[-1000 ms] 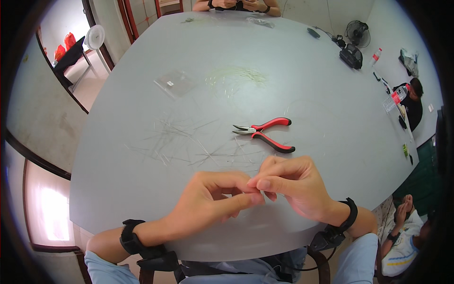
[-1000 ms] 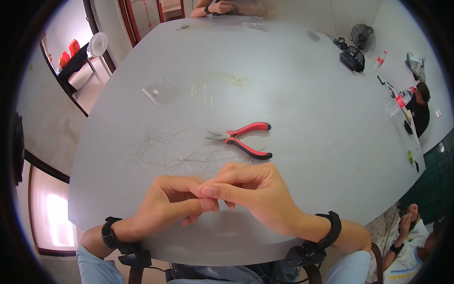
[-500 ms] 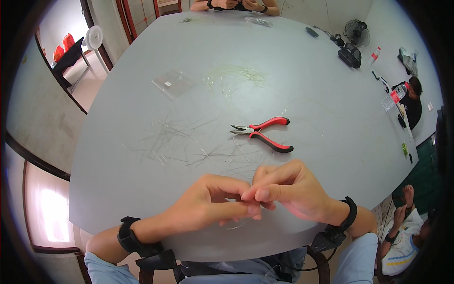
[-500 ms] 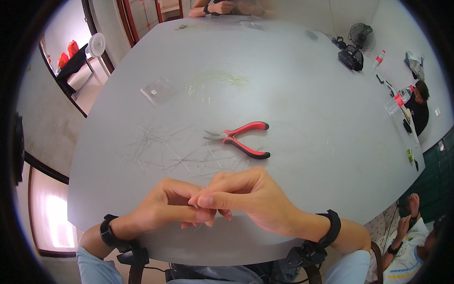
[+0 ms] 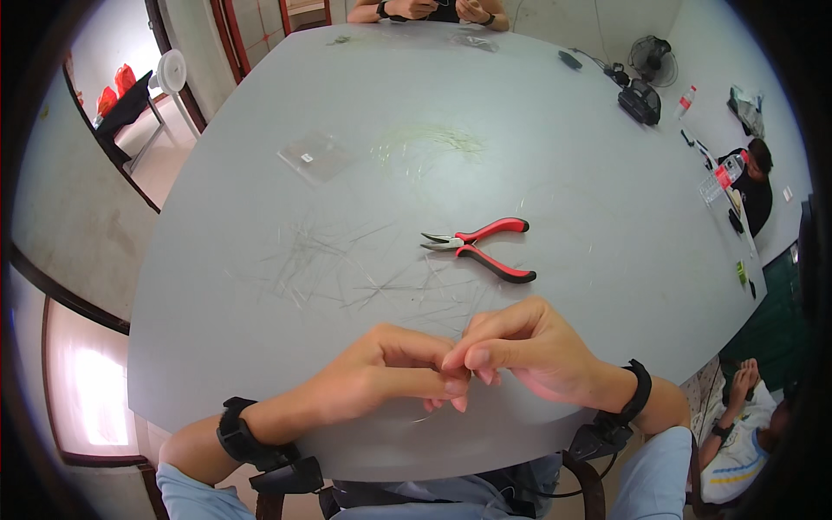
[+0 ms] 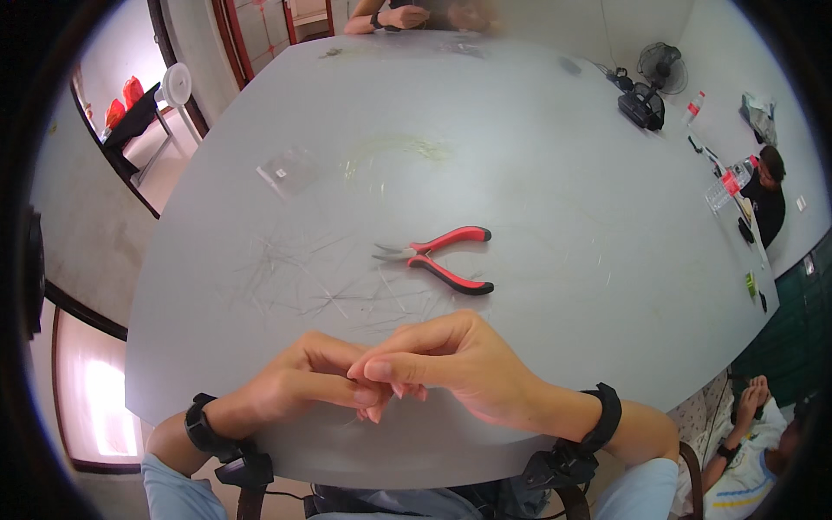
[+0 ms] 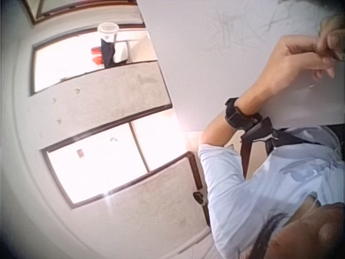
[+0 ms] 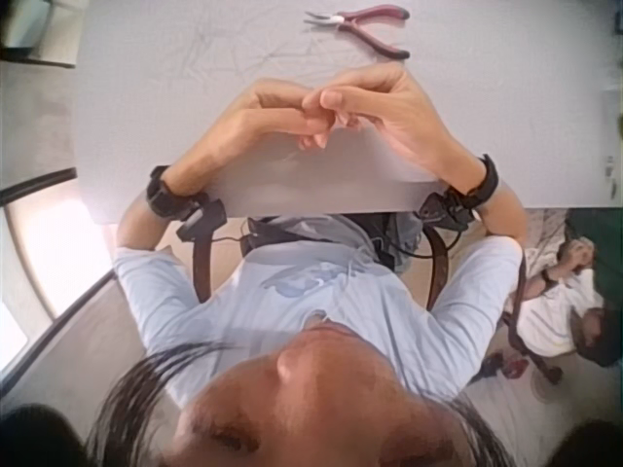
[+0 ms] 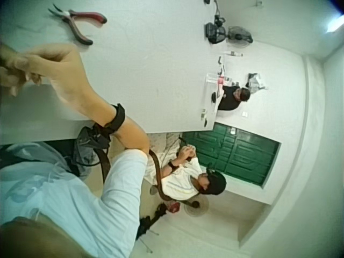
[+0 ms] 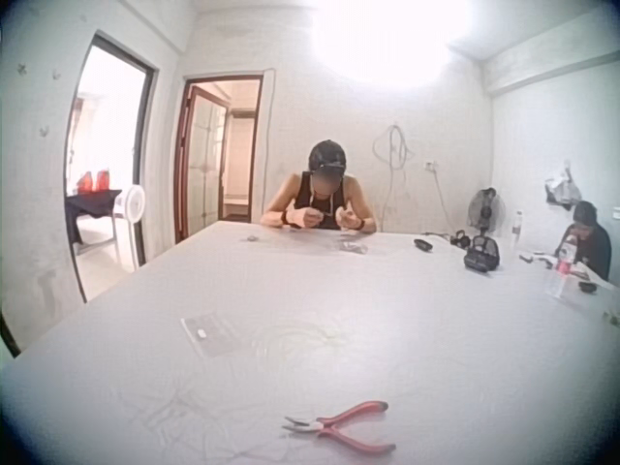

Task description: The person assembles components for a fishing rig by hand and with pliers, handling small clear segments of fishing line, threading them together, and using the pliers to tighten or cut the line over a white table.

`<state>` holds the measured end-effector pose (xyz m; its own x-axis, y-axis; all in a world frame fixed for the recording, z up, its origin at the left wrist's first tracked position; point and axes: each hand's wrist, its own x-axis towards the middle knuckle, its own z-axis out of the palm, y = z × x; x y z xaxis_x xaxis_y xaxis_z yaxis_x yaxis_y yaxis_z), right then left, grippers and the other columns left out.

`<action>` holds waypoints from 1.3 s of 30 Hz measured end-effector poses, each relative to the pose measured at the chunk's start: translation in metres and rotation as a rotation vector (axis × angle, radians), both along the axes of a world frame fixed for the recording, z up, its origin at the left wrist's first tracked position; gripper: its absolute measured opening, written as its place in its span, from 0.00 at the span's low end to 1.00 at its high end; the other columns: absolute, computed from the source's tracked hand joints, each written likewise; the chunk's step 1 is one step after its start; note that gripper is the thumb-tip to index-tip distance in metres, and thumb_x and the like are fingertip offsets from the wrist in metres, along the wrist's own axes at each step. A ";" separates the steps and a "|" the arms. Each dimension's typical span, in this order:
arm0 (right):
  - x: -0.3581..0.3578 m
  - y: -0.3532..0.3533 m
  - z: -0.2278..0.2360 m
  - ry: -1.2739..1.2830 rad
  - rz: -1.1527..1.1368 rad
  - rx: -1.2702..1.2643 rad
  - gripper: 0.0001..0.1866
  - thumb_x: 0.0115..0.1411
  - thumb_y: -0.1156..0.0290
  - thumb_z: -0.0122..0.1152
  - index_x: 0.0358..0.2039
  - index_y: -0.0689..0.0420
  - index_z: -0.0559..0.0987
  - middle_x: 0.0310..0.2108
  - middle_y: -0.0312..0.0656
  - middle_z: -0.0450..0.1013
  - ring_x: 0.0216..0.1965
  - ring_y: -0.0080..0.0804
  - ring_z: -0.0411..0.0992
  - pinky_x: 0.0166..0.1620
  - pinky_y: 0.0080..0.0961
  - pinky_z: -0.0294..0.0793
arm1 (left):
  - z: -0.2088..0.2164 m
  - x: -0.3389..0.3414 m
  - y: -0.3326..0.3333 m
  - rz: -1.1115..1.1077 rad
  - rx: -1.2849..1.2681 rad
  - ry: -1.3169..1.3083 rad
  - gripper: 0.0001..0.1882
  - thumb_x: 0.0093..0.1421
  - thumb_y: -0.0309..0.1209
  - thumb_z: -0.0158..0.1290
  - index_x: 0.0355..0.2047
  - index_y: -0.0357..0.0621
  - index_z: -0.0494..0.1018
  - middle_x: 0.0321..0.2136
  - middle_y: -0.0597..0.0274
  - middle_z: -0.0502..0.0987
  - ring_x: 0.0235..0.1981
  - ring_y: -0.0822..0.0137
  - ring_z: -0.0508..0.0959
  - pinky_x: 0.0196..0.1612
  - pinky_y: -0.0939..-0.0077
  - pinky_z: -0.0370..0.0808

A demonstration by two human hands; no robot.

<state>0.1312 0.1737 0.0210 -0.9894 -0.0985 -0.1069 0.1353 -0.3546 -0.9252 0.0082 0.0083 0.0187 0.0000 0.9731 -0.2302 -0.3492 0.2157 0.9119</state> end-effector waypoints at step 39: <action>-0.004 -0.004 -0.007 -0.106 -0.150 -0.082 0.12 0.59 0.68 0.55 0.38 0.63 0.79 0.26 0.37 0.73 0.22 0.16 0.63 0.27 0.15 0.62 | -0.010 0.014 0.004 0.379 0.074 -0.016 0.10 0.59 0.28 0.50 0.36 0.32 0.75 0.32 0.57 0.78 0.34 0.70 0.77 0.42 0.78 0.72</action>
